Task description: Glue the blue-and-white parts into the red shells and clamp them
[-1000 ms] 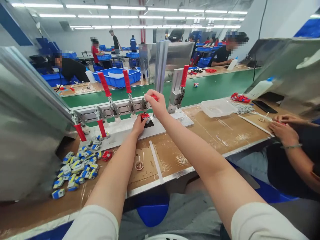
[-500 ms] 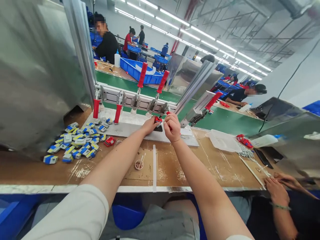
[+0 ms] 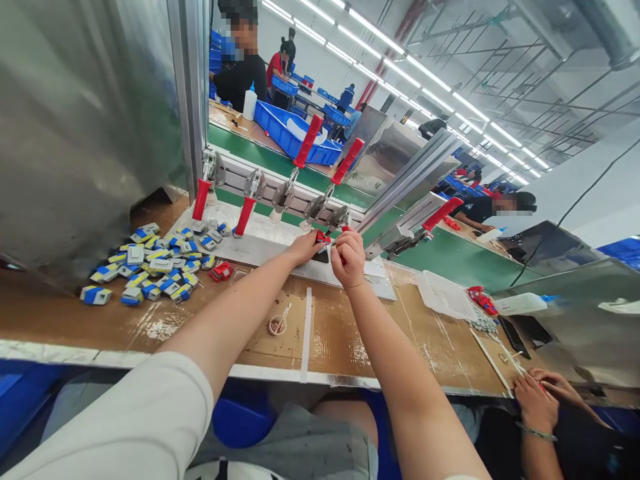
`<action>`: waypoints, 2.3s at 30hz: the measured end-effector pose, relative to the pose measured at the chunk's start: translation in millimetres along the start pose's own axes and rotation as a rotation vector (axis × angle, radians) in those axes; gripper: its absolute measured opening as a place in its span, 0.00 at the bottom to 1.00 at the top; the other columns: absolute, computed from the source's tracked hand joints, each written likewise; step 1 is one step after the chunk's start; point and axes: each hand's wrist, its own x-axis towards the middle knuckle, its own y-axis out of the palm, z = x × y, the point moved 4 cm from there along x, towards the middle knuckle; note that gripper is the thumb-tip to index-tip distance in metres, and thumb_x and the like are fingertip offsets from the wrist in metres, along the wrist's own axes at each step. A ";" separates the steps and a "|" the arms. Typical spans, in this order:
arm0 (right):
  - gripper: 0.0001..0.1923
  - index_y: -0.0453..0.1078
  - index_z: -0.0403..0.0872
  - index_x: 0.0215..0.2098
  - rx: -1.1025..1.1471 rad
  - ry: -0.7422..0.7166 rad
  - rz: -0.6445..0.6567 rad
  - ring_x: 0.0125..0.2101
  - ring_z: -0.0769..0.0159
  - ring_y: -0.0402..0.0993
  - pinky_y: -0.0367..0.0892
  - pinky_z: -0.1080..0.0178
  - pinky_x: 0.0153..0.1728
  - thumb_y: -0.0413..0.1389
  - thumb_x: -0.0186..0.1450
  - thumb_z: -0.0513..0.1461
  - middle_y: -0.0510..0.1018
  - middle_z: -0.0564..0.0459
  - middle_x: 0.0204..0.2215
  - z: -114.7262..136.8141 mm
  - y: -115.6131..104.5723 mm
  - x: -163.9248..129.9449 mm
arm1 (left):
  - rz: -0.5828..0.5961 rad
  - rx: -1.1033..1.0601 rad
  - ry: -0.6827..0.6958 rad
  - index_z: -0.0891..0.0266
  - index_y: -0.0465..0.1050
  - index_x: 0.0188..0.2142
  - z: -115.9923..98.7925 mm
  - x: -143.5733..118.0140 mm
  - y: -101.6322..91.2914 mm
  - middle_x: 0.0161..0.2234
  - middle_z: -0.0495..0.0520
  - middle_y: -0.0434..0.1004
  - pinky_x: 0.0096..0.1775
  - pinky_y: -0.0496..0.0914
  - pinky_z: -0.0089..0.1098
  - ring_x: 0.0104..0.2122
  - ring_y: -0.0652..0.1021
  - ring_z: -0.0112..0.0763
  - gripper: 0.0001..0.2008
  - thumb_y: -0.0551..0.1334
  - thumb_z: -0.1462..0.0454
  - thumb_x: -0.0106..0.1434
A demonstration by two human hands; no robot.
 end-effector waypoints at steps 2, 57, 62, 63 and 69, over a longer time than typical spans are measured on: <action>0.15 0.61 0.52 0.26 -0.058 -0.057 0.044 0.42 0.56 0.74 0.69 0.36 0.61 0.55 0.70 0.38 0.75 0.52 0.30 -2.5 2.2 -5.1 | 0.000 -0.001 -0.004 0.61 0.67 0.62 0.4 -0.5 -0.4 0.58 0.65 0.80 0.60 0.70 0.45 0.58 0.79 0.52 0.22 0.59 0.56 0.72; 0.17 0.72 0.46 0.31 0.163 1.297 -0.564 0.27 0.67 0.70 0.71 0.65 0.32 0.67 0.63 0.50 0.75 0.56 0.22 -114.7 -186.1 -169.2 | -0.101 -0.080 0.000 0.62 0.71 0.63 -6.3 11.5 -12.1 0.58 0.60 0.81 0.63 0.73 0.43 0.60 0.79 0.42 0.24 0.58 0.65 0.69; 0.13 0.71 0.45 0.40 0.232 1.269 -0.764 0.41 0.64 0.77 0.77 0.63 0.44 0.64 0.63 0.44 0.81 0.49 0.35 -139.0 -156.8 -123.9 | -0.063 -0.051 0.006 0.64 0.67 0.67 -14.3 3.1 -11.8 0.62 0.62 0.79 0.64 0.72 0.42 0.61 0.79 0.39 0.27 0.55 0.67 0.69; 0.13 0.71 0.45 0.42 0.249 1.259 -0.797 0.44 0.63 0.79 0.78 0.60 0.46 0.63 0.63 0.43 0.82 0.47 0.38 -132.6 -144.0 -120.2 | -0.057 -0.044 0.012 0.63 0.67 0.67 -16.3 2.3 -12.8 0.61 0.61 0.79 0.63 0.72 0.42 0.60 0.79 0.40 0.27 0.56 0.67 0.69; 0.15 0.77 0.46 0.42 0.495 1.108 -0.969 0.49 0.54 0.83 0.76 0.43 0.59 0.60 0.58 0.42 0.85 0.45 0.43 -67.5 -81.5 -147.5 | -0.046 -0.053 -0.019 0.65 0.67 0.68 -30.3 -1.6 -15.8 0.62 0.64 0.78 0.64 0.71 0.45 0.62 0.78 0.42 0.29 0.56 0.70 0.67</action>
